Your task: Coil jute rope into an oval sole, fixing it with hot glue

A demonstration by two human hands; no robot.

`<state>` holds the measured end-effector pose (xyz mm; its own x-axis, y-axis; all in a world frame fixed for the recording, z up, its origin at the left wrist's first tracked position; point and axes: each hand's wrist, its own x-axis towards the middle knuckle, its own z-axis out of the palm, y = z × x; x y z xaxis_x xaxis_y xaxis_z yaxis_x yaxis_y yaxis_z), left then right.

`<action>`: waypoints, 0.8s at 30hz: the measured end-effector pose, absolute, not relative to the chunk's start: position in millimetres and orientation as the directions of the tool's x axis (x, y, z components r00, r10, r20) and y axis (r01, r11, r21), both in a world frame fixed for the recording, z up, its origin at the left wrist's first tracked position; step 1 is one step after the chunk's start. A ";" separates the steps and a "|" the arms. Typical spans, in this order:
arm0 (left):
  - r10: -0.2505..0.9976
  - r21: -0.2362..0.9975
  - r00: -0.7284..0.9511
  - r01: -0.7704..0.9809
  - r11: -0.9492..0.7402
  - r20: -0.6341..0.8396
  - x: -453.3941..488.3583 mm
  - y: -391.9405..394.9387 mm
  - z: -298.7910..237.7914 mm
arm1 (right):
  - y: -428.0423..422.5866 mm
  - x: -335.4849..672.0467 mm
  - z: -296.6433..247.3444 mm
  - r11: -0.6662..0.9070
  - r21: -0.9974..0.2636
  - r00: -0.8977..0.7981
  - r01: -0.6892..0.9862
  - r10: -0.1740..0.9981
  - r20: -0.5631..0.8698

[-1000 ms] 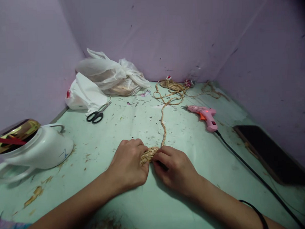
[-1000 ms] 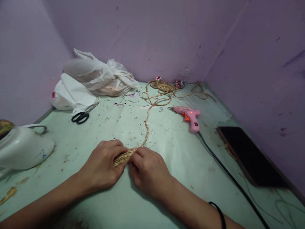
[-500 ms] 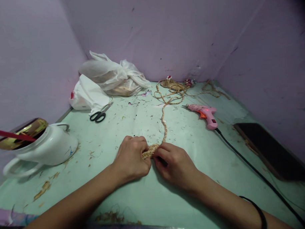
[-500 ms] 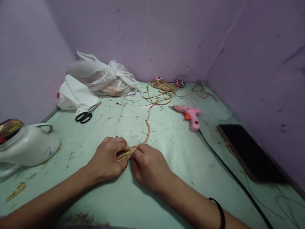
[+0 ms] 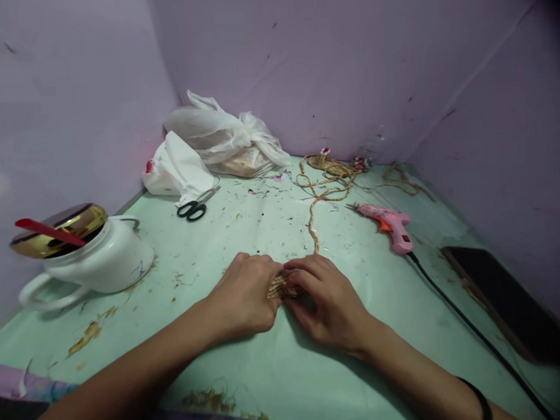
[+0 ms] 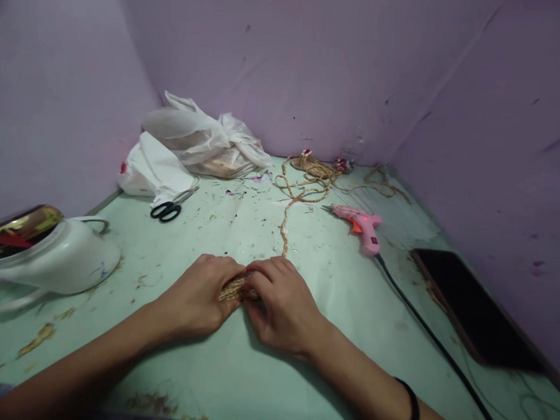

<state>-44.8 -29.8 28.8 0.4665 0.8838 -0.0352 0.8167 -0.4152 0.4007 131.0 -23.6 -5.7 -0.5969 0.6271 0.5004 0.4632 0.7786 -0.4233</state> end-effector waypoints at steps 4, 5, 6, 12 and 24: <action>0.910 0.367 0.413 0.844 -0.392 0.022 -40.2 -34.7 25.2 | -21.6 130.7 -9.9 0.791 -0.459 -0.639 0.403 0.603 0.478; 0.909 0.353 0.414 0.844 -0.403 0.049 -38.8 -35.8 22.7 | -21.5 130.9 -10.3 0.791 -0.467 -0.644 0.396 0.602 0.473; 0.908 0.342 0.412 0.845 -0.412 0.075 -37.6 -36.7 19.8 | -21.3 131.0 -10.6 0.791 -0.471 -0.646 0.391 0.600 0.472; 0.905 0.391 0.389 0.816 -0.425 0.172 -37.1 -35.9 6.8 | -18.7 128.3 -13.9 0.799 -0.461 -0.612 0.387 0.596 0.520; 0.829 0.254 0.460 0.801 -0.542 0.318 -34.8 -41.3 4.6 | -20.4 124.0 -16.2 0.777 -0.464 -0.572 0.425 0.628 0.528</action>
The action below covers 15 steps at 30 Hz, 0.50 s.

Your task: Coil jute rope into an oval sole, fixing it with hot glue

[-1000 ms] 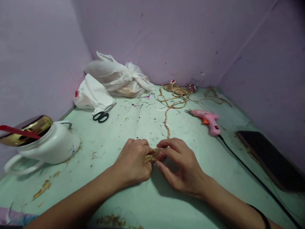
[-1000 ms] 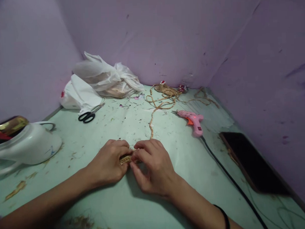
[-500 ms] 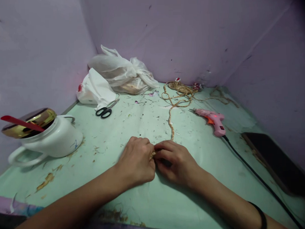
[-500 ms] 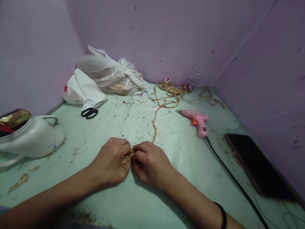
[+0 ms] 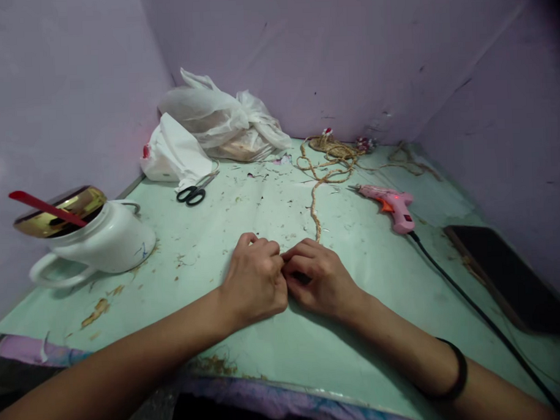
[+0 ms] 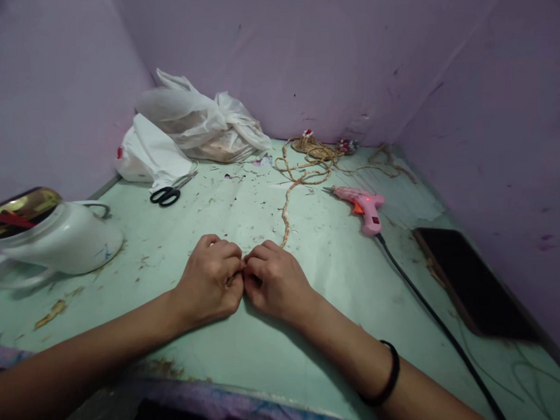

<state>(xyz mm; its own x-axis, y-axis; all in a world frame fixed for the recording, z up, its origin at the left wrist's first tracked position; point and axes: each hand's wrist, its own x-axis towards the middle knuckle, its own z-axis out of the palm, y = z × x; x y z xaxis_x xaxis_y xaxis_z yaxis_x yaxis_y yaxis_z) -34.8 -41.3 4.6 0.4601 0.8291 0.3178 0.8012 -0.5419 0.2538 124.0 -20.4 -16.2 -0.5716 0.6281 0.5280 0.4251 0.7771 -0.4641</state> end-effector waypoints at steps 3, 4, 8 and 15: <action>0.797 0.193 0.505 0.790 -0.581 0.331 -33.7 -41.9 5.1 | -21.2 123.6 -15.6 0.773 -0.462 -0.573 0.435 0.633 0.520; 0.790 0.182 0.512 0.788 -0.588 0.336 -33.5 -41.8 5.2 | -21.5 123.6 -15.6 0.774 -0.458 -0.575 0.437 0.632 0.520; 0.777 0.162 0.522 0.784 -0.600 0.351 -32.9 -41.1 4.4 | -22.9 123.0 -16.3 0.781 -0.441 -0.570 0.443 0.625 0.534; 0.785 0.151 0.529 0.790 -0.595 0.322 -31.7 -41.9 5.7 | -22.1 123.4 -16.2 0.753 -0.456 -0.562 0.475 0.658 0.502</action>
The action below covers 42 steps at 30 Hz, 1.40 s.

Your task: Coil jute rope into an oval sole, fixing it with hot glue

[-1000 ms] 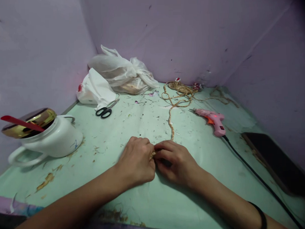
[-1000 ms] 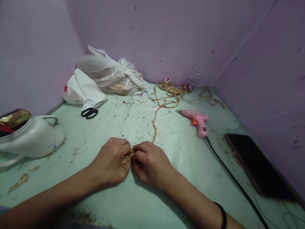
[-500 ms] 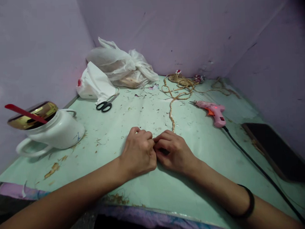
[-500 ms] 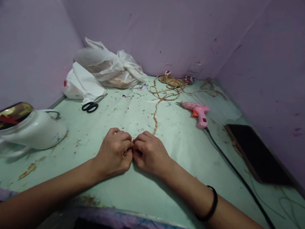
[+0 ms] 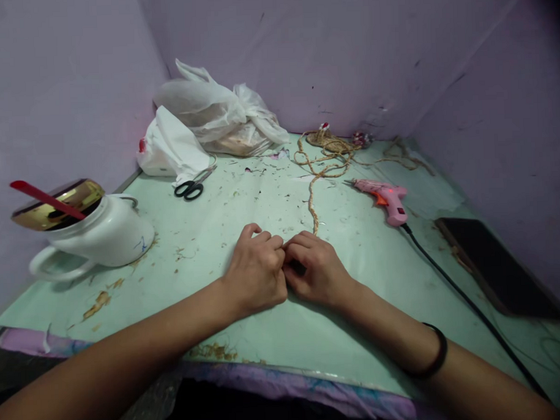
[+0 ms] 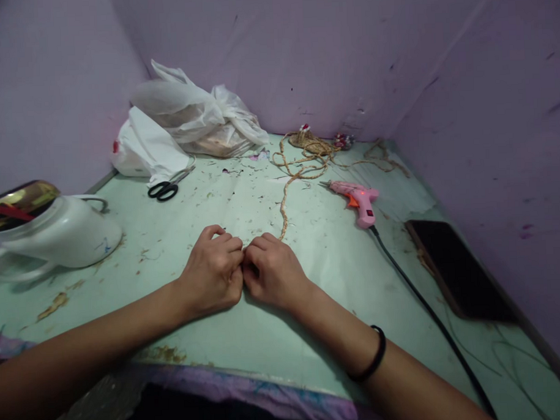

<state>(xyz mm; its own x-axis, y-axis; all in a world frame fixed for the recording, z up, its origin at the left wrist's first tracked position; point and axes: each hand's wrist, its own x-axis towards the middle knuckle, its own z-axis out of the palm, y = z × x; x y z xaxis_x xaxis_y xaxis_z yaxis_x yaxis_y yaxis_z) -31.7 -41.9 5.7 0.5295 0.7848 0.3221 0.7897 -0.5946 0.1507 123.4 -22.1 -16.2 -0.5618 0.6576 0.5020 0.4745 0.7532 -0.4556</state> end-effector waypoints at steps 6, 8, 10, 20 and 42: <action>0.850 0.216 0.480 0.826 -0.521 0.217 -35.7 -39.6 12.3 | -17.4 144.8 -4.5 0.620 -0.675 -0.567 0.400 0.746 0.349; 0.861 0.250 0.464 0.826 -0.505 0.209 -36.8 -38.5 12.3 | -14.9 153.6 3.4 0.632 -0.668 -0.476 0.394 0.761 0.440; 0.846 0.244 0.474 0.814 -0.527 0.246 -36.3 -39.3 12.0 | -10.7 161.5 11.0 0.581 -0.695 -0.281 0.424 0.814 0.509; 0.532 0.031 0.493 0.713 -0.701 0.688 -45.0 -35.3 27.2 | 6.9 175.7 23.1 0.168 -0.980 0.249 0.103 0.950 0.189; 0.979 0.961 0.136 -0.213 0.177 -0.150 -15.5 -30.0 11.2 | -16.5 124.8 11.0 -0.291 -0.638 -0.187 -0.713 0.956 -0.227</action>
